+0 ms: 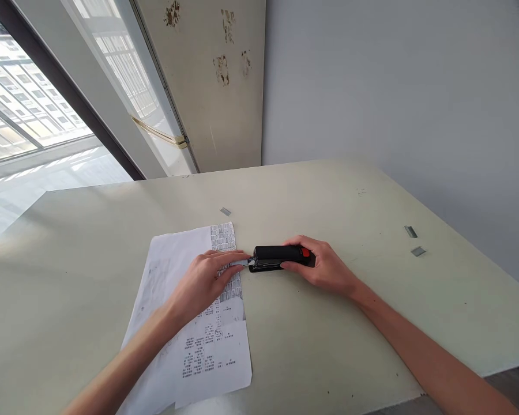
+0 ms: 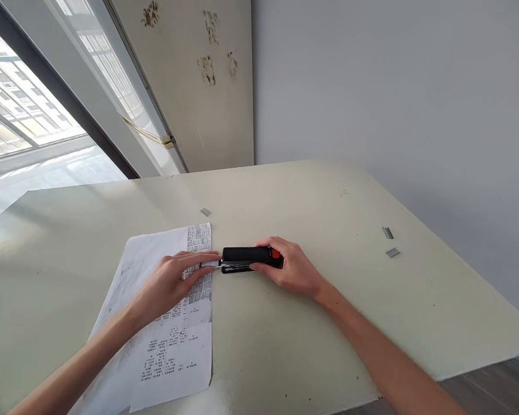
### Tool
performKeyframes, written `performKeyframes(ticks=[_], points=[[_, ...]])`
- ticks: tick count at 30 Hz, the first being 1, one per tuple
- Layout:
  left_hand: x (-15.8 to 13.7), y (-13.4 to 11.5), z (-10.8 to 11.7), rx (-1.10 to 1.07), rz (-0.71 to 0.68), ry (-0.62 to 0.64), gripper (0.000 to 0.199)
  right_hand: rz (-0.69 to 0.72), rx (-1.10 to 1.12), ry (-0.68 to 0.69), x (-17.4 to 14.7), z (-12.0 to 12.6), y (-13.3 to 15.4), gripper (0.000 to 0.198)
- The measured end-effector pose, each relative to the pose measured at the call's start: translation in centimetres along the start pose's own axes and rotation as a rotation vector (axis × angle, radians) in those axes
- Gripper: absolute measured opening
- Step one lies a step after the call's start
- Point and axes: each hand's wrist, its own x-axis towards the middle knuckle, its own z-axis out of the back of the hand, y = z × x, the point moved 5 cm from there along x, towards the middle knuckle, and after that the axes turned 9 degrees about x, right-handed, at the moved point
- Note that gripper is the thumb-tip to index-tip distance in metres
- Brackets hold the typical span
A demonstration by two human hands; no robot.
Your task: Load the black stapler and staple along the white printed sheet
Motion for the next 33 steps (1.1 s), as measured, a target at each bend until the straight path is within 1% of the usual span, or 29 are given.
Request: performKeyframes(ticks=[6, 11, 14, 17, 21, 23, 28, 33], points=[[-0.2, 0.1, -0.3, 0.049, -0.070, -0.009, 0.033, -0.011, 0.000, 0.010, 0.0, -0.1, 0.2, 0.028], [-0.8, 1.6, 0.7, 0.076, -0.045, -0.014, 0.034, -0.021, 0.005, 0.007, 0.0, 0.0, 0.1, 0.031], [-1.2, 2.7, 1.6, 0.047, -0.034, -0.014, 0.029, -0.031, 0.027, 0.015, 0.0, 0.0, 0.1, 0.030], [-1.3, 3.1, 1.7, -0.020, -0.074, 0.019, 0.021, -0.035, 0.042, 0.044, 0.0, 0.0, 0.0, 0.028], [-0.2, 2.2, 1.0, -0.056, -0.180, 0.037, 0.016, -0.046, 0.076, 0.095, 0.1, -0.1, 0.0, 0.026], [0.6, 1.5, 0.5, -0.050, -0.208, 0.042, 0.017, -0.039, 0.089, 0.107, 0.1, -0.2, 0.1, 0.025], [2.3, 0.4, -0.7, -0.004, -0.223, -0.001, 0.027, 0.022, 0.089, 0.103, 0.2, -0.4, 0.4, 0.022], [2.3, 0.4, -1.3, 0.038, -0.211, -0.025, 0.035, 0.041, 0.095, 0.095, 0.1, -0.5, 0.1, 0.019]])
